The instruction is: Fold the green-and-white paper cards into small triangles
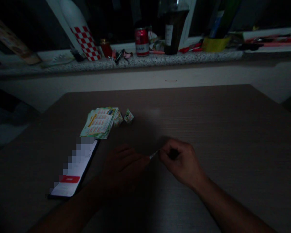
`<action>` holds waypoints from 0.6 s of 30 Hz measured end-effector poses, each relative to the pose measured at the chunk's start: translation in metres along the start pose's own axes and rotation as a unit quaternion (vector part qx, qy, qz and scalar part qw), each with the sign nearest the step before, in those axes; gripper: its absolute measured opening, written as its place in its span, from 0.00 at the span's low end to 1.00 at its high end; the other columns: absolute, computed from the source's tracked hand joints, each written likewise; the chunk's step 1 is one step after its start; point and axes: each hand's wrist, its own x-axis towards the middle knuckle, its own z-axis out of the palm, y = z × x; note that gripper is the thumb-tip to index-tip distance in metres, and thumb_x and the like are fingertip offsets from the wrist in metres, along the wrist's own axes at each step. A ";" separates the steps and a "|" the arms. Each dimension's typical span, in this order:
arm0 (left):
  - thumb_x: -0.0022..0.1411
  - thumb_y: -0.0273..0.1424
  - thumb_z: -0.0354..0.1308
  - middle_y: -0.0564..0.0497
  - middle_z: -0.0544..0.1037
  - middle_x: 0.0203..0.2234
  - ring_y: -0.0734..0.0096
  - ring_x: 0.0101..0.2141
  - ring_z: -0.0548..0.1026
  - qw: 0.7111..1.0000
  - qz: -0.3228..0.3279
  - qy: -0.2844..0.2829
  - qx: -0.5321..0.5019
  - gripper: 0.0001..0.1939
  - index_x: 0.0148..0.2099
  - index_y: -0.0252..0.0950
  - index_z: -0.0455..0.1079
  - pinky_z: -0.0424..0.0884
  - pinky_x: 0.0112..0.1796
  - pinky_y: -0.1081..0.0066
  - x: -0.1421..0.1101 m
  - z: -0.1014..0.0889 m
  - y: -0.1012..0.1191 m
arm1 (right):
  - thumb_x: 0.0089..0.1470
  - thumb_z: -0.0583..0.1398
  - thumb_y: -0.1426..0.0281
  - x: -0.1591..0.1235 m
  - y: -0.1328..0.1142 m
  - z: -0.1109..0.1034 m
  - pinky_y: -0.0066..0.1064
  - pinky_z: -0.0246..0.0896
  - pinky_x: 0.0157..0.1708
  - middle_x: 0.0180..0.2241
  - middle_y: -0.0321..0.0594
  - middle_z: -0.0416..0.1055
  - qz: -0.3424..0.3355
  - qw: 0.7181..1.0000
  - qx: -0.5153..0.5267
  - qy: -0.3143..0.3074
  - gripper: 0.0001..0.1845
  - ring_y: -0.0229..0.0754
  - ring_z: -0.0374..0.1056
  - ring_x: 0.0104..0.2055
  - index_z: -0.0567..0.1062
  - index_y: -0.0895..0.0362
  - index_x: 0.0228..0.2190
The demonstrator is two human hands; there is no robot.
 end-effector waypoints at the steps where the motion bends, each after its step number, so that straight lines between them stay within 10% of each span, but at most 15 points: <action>1: 0.61 0.24 0.51 0.53 0.77 0.26 0.74 0.23 0.69 1.000 -0.002 -0.004 0.001 0.06 0.41 0.32 0.67 0.58 0.27 0.68 0.000 0.000 0.000 | 0.51 0.58 0.72 0.001 0.001 0.000 0.27 0.58 0.25 0.21 0.33 0.67 0.008 1.000 0.000 -0.005 0.08 0.36 0.64 0.24 0.70 0.57 0.21; 10: 0.60 0.24 0.53 0.53 0.78 0.27 0.73 0.25 0.72 0.998 -0.034 0.026 -0.036 0.05 0.39 0.33 0.68 0.60 0.29 0.69 -0.003 -0.004 -0.007 | 0.51 0.58 0.71 0.007 0.018 -0.013 0.31 0.62 0.29 0.24 0.36 0.73 0.032 0.996 -0.075 0.040 0.06 0.41 0.69 0.27 0.73 0.56 0.24; 18: 0.64 0.26 0.52 0.52 0.77 0.28 0.73 0.28 0.72 0.993 -0.080 -0.014 -0.080 0.05 0.39 0.34 0.69 0.64 0.33 0.69 0.002 0.000 -0.004 | 0.50 0.61 0.77 0.000 -0.007 -0.002 0.37 0.65 0.33 0.30 0.41 0.73 -0.231 0.972 -0.029 0.005 0.09 0.43 0.70 0.33 0.75 0.55 0.35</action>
